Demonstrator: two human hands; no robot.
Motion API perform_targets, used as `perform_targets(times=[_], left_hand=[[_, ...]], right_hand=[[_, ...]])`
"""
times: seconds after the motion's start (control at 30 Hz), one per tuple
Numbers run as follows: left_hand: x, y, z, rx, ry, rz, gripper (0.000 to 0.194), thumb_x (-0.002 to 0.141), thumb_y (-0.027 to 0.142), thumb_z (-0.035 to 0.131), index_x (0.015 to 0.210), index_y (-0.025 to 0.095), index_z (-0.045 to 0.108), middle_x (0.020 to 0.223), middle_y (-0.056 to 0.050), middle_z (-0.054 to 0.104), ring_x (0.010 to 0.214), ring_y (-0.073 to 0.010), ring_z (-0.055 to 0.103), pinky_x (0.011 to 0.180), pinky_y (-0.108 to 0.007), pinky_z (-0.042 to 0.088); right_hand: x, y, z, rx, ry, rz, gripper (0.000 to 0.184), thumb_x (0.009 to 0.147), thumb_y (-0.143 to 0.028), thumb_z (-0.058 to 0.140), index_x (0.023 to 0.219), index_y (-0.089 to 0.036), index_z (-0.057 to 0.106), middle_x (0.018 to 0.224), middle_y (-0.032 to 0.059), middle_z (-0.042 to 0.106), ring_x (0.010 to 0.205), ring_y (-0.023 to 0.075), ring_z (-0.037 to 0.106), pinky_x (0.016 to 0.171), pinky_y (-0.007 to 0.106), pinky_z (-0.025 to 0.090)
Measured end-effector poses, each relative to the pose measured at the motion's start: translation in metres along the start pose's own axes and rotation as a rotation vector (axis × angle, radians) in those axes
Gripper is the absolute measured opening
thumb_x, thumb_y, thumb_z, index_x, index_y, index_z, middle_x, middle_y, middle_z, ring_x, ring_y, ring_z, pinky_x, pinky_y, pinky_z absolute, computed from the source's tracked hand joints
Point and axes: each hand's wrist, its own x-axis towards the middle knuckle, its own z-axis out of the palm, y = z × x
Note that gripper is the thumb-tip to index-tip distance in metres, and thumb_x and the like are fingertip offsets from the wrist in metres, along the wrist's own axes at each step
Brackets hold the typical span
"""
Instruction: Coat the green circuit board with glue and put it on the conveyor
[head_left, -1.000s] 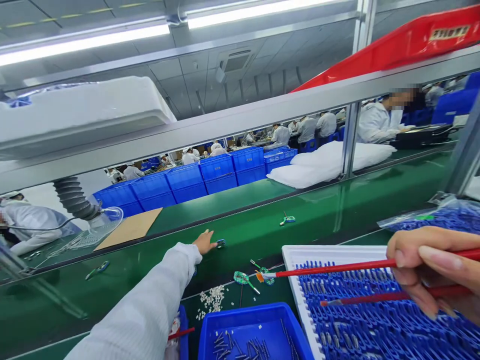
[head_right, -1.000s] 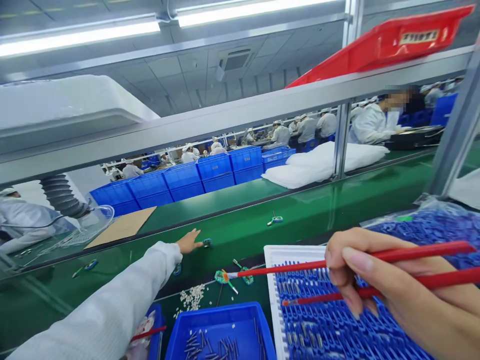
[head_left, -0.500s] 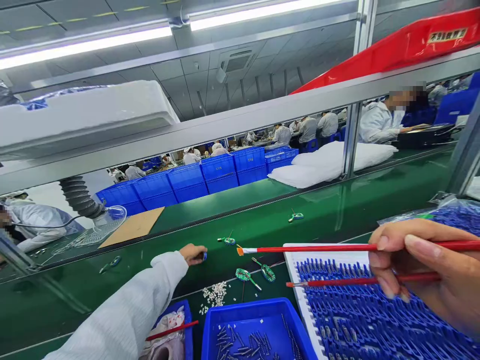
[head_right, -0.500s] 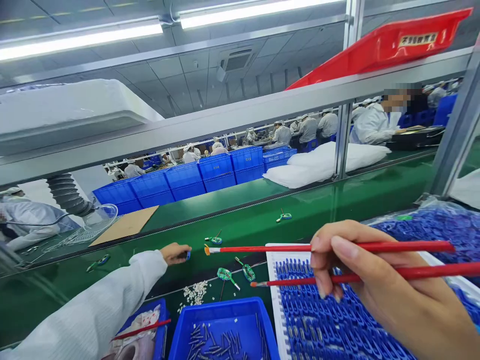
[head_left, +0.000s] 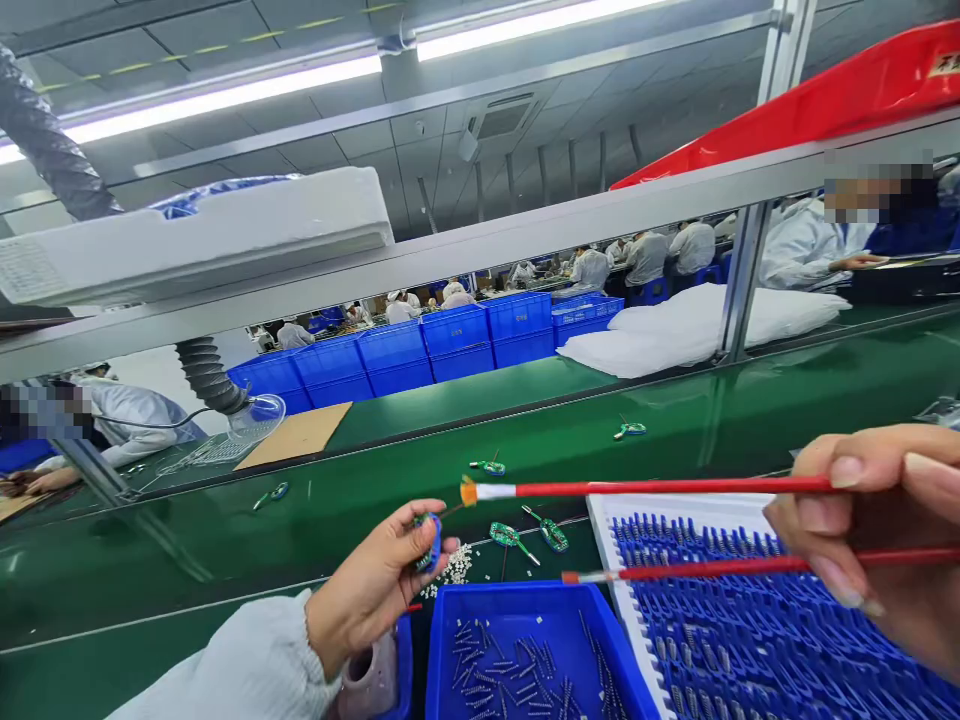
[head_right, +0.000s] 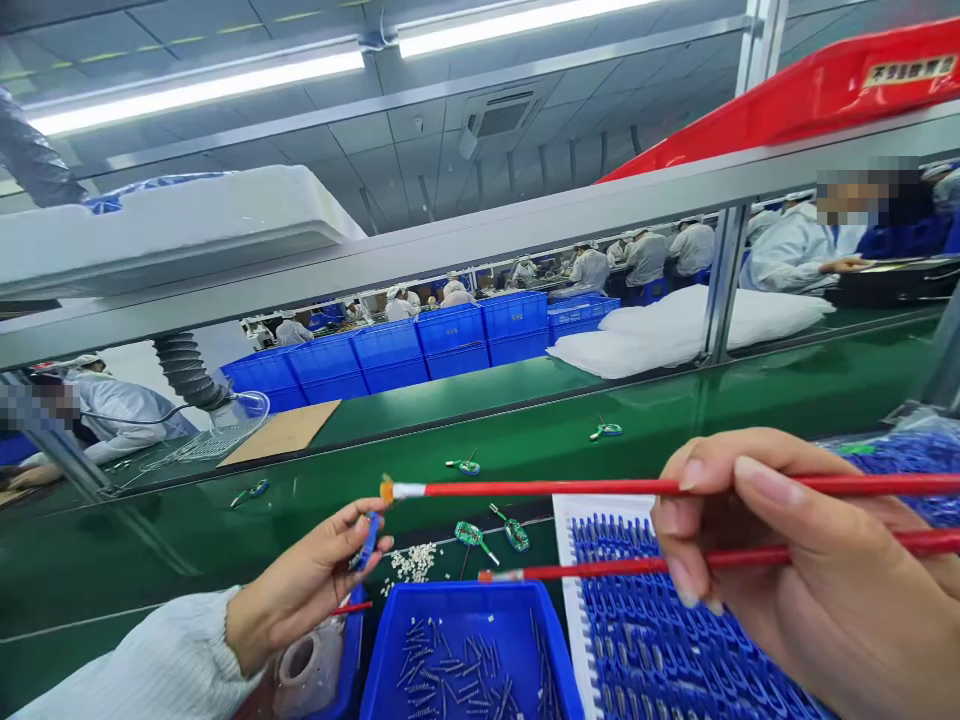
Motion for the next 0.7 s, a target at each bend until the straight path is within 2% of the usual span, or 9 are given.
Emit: perform_targets(times=[0.07, 0.13, 0.23, 0.33, 0.43, 0.7], left_hand=[[-0.01, -0.009, -0.001, 0.019, -0.04, -0.021, 0.033, 0.063, 0.011, 0.079, 0.092, 0.015, 0.063, 0.086, -0.003, 0.067, 0.076, -0.0137, 0.067, 0.065, -0.021, 0.055], [-0.016, -0.015, -0.003, 0.046, -0.095, 0.003, 0.052, 0.054, 0.01, 0.084, 0.101, 0.017, 0.062, 0.109, -0.007, 0.062, 0.086, -0.0186, 0.066, 0.07, -0.026, 0.055], [-0.021, -0.019, -0.008, 0.108, -0.229, 0.084, 0.066, 0.054, 0.012, 0.084, 0.113, 0.023, 0.058, 0.13, -0.01, 0.051, 0.101, -0.0237, 0.061, 0.081, -0.031, 0.05], [-0.025, -0.02, -0.011, 0.158, -0.356, 0.122, 0.062, 0.064, 0.017, 0.079, 0.12, 0.027, 0.054, 0.137, -0.01, 0.045, 0.113, -0.0274, 0.053, 0.092, -0.038, 0.043], [-0.028, -0.018, -0.011, 0.178, -0.443, 0.121, 0.059, 0.07, 0.018, 0.074, 0.122, 0.03, 0.052, 0.14, -0.009, 0.04, 0.118, -0.0303, 0.048, 0.096, -0.043, 0.04], [-0.032, -0.015, -0.007, 0.227, -0.46, 0.168, 0.055, 0.073, 0.018, 0.072, 0.121, 0.037, 0.053, 0.136, -0.005, 0.045, 0.119, -0.0277, 0.049, 0.095, -0.037, 0.042]], right_hand=[[-0.003, 0.001, 0.001, 0.043, -0.039, 0.078, 0.018, 0.089, -0.035, 0.055, 0.076, -0.023, 0.059, 0.061, 0.003, 0.046, 0.036, 0.0154, 0.044, 0.031, 0.026, 0.044], [-0.005, 0.003, 0.003, 0.039, -0.058, 0.117, 0.019, 0.089, -0.036, 0.054, 0.075, -0.023, 0.058, 0.058, 0.0028, 0.045, 0.034, 0.0156, 0.044, 0.028, 0.024, 0.041], [-0.008, 0.006, 0.012, -0.037, -0.075, 0.107, 0.022, 0.086, -0.039, 0.058, 0.072, -0.022, 0.057, 0.056, 0.0024, 0.047, 0.031, 0.0147, 0.043, 0.024, 0.021, 0.039], [-0.011, 0.007, 0.022, -0.089, -0.114, 0.107, 0.024, 0.087, -0.042, 0.059, 0.072, -0.023, 0.058, 0.057, 0.0021, 0.049, 0.03, 0.0144, 0.044, 0.026, 0.021, 0.041], [-0.012, 0.007, 0.028, -0.093, -0.169, 0.121, 0.024, 0.088, -0.042, 0.058, 0.073, -0.023, 0.06, 0.056, 0.0018, 0.05, 0.031, 0.0143, 0.045, 0.026, 0.02, 0.041], [-0.019, 0.014, 0.02, -0.13, -0.184, 0.128, 0.022, 0.092, -0.038, 0.052, 0.077, -0.023, 0.058, 0.057, 0.002, 0.049, 0.033, 0.0151, 0.046, 0.027, 0.02, 0.041]])
